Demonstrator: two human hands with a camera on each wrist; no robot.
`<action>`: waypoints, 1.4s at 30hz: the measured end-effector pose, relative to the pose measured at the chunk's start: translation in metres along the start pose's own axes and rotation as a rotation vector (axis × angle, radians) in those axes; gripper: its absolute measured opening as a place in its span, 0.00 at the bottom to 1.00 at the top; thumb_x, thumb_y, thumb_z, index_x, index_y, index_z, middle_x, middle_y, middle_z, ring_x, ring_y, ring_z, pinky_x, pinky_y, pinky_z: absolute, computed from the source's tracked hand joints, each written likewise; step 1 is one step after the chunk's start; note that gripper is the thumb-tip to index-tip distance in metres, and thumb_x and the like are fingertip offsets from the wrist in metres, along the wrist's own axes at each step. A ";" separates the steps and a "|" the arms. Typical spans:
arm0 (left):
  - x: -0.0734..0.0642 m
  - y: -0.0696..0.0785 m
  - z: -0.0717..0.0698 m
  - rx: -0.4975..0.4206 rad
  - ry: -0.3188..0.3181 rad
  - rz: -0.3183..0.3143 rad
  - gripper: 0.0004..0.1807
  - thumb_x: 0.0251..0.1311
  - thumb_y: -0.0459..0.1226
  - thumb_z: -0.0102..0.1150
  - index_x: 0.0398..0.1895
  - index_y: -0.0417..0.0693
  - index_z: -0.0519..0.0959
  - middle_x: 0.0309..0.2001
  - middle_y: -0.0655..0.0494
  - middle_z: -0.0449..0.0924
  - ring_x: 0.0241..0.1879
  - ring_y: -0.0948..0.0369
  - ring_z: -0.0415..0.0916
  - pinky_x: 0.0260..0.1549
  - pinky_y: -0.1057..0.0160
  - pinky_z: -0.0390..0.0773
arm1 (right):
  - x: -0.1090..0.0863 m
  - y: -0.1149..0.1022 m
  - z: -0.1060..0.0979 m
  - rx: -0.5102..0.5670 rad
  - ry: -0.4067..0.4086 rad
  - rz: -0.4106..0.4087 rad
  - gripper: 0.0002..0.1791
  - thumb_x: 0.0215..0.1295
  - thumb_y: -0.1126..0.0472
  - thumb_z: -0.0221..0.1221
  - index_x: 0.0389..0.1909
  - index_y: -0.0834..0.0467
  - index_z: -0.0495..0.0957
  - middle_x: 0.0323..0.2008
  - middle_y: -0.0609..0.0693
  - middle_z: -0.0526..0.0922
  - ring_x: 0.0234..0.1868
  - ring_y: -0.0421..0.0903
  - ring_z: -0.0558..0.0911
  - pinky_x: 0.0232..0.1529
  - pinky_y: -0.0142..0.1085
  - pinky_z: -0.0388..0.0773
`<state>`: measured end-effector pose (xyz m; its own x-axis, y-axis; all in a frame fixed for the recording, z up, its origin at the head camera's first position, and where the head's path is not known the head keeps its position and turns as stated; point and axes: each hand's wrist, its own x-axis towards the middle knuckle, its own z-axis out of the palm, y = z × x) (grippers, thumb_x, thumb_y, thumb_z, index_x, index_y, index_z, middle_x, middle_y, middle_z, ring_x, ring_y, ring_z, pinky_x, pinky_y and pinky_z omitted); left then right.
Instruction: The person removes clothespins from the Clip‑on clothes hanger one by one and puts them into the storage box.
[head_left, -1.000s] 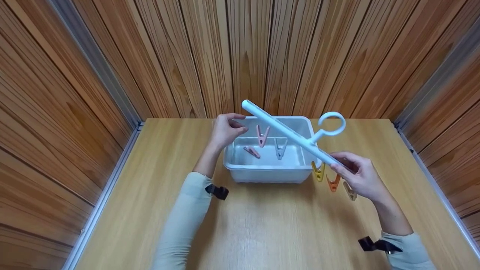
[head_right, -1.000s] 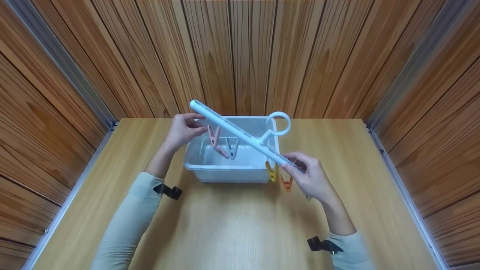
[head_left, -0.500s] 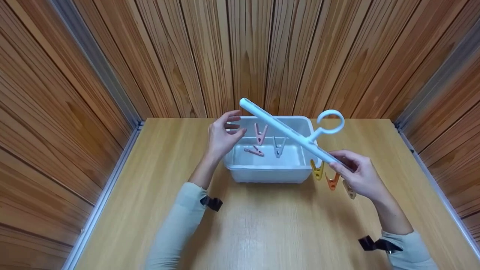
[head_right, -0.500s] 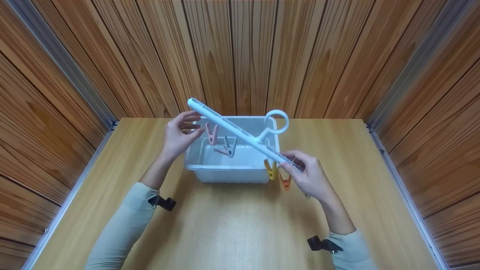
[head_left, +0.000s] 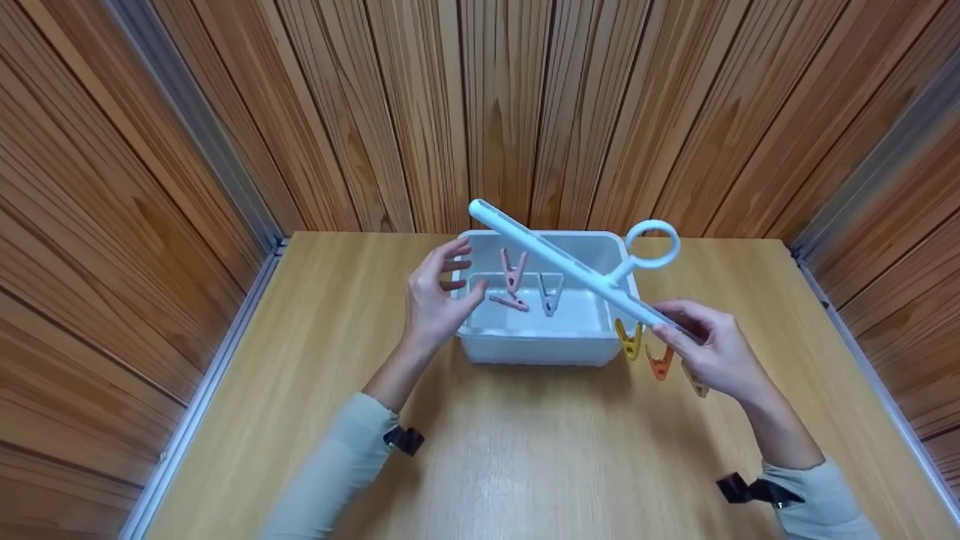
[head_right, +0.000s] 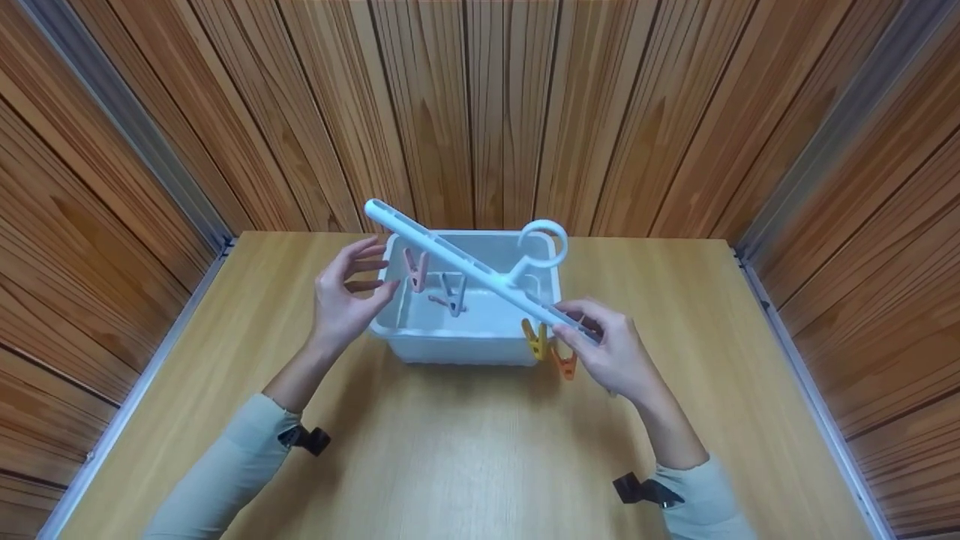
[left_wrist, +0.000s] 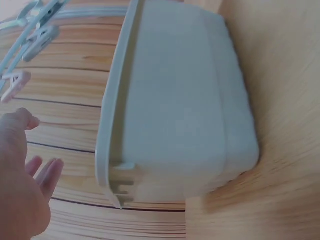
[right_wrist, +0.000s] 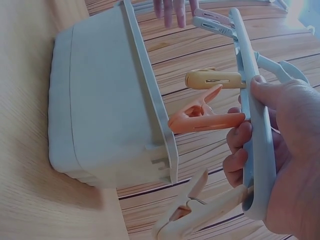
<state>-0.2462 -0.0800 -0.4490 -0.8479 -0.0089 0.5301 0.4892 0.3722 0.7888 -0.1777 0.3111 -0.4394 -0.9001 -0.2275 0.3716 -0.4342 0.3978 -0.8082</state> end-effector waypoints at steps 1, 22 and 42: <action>-0.003 0.001 0.001 -0.003 0.006 0.005 0.35 0.64 0.35 0.82 0.74 0.44 0.80 0.66 0.44 0.89 0.60 0.49 0.93 0.50 0.54 0.94 | 0.000 0.000 0.000 -0.001 0.004 0.000 0.14 0.77 0.77 0.63 0.59 0.67 0.87 0.36 0.42 0.87 0.26 0.37 0.77 0.23 0.30 0.73; -0.030 0.016 0.017 -0.182 0.150 0.012 0.36 0.62 0.36 0.85 0.72 0.43 0.79 0.64 0.47 0.88 0.61 0.42 0.89 0.52 0.56 0.94 | 0.002 0.000 0.015 0.001 -0.019 -0.009 0.14 0.78 0.76 0.63 0.60 0.68 0.87 0.41 0.50 0.91 0.33 0.36 0.84 0.28 0.28 0.78; -0.025 0.026 0.031 -0.228 0.176 -0.045 0.29 0.63 0.33 0.83 0.67 0.44 0.83 0.56 0.44 0.88 0.51 0.53 0.92 0.51 0.61 0.93 | 0.004 -0.003 0.022 0.009 -0.025 0.025 0.13 0.79 0.73 0.64 0.59 0.69 0.87 0.43 0.37 0.90 0.35 0.38 0.87 0.29 0.28 0.78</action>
<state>-0.2184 -0.0412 -0.4518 -0.8311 -0.1885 0.5232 0.5023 0.1493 0.8517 -0.1792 0.2898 -0.4453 -0.9096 -0.2392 0.3396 -0.4107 0.3954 -0.8216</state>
